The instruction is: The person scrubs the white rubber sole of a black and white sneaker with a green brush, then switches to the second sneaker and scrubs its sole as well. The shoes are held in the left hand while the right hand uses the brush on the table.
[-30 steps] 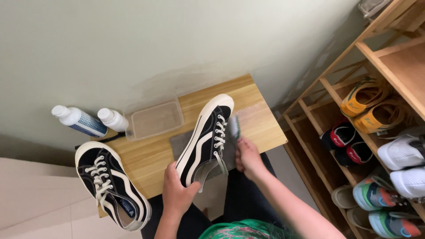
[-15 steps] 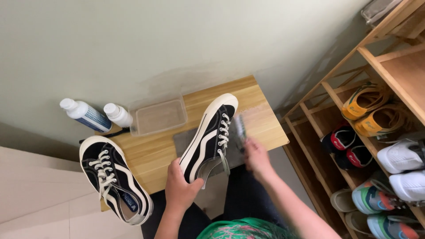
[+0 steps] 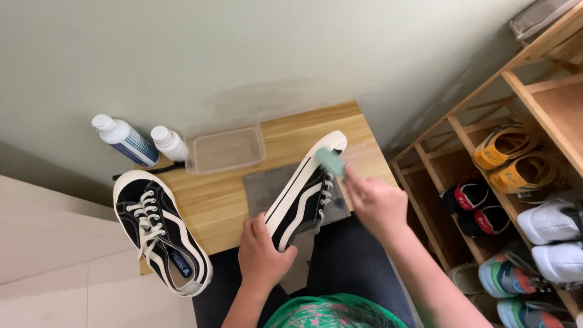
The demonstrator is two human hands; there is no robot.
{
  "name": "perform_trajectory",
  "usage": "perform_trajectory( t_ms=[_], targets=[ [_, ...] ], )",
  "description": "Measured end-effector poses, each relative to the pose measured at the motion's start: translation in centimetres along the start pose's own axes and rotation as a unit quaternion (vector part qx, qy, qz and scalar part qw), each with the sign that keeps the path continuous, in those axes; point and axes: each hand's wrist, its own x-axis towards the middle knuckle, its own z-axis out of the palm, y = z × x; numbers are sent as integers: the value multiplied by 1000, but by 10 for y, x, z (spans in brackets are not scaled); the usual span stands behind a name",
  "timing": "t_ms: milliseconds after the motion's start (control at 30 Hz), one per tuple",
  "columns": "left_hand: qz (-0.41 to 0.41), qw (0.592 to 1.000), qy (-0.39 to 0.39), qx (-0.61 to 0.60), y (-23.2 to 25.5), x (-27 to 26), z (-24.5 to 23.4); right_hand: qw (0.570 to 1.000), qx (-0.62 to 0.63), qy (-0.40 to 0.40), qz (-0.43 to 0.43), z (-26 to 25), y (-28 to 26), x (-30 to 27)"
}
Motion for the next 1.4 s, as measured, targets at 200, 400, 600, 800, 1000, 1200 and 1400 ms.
perform_trajectory(
  t_ms=[200,400,600,800,1000,1200,1400],
  targets=[
    [38,999,33,8,-5,-3,10,998,52,-16,15,-2,6,-6],
    [30,999,18,-4,-2,-2,2,999,16,-24,-35,5,-7,-22],
    [52,998,35,0,-6,-4,5,984,166,-25,57,-11,-6,-1],
    [62,997,40,19,-5,-1,3,890,223,-197,345,-20,1,27],
    [55,997,44,17,-4,0,3,924,215,-186,255,-14,1,22],
    [50,998,19,28,-5,0,3,869,319,-261,274,-28,-6,23],
    [52,998,31,25,-4,-3,4,874,323,-191,308,-13,15,13]
  ],
)
